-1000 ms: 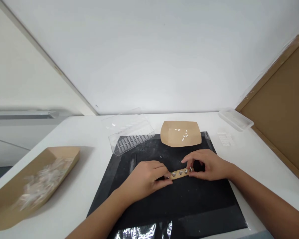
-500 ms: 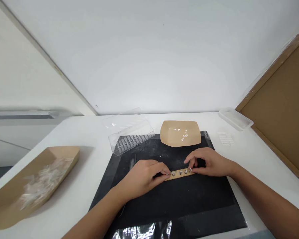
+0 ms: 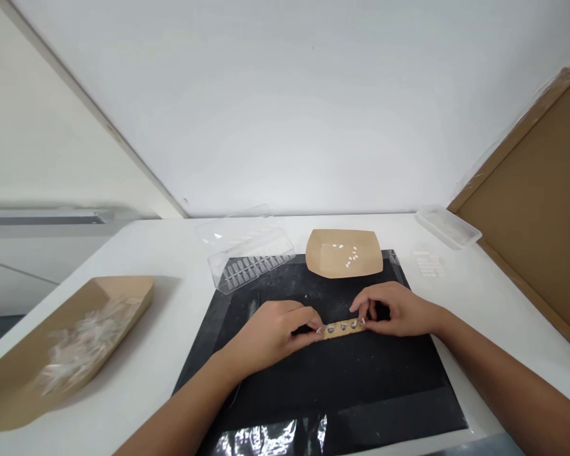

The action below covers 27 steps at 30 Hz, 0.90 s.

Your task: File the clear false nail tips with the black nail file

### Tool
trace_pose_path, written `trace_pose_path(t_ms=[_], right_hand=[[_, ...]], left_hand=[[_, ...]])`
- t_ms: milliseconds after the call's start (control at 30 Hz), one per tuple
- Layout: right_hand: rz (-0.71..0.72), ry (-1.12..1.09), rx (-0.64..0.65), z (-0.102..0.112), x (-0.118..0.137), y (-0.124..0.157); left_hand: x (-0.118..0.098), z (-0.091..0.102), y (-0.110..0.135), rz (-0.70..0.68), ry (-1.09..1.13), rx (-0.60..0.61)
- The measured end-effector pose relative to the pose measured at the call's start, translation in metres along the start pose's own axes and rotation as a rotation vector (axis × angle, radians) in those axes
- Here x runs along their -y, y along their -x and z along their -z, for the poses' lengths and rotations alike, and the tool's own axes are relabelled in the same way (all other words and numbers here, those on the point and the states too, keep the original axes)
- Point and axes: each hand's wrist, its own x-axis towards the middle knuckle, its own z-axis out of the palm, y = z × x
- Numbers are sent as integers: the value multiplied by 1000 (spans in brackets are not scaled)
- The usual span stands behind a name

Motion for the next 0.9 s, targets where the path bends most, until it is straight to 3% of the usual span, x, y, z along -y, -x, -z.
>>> trace_pose_path(t_ms=[567,900], right_hand=[[-56,-142,26,4,-14,1],[14,-21,30,4,-5,1]], left_hand=[[-4,12,0,30,38,98],[-2,7,1,32,16,76]])
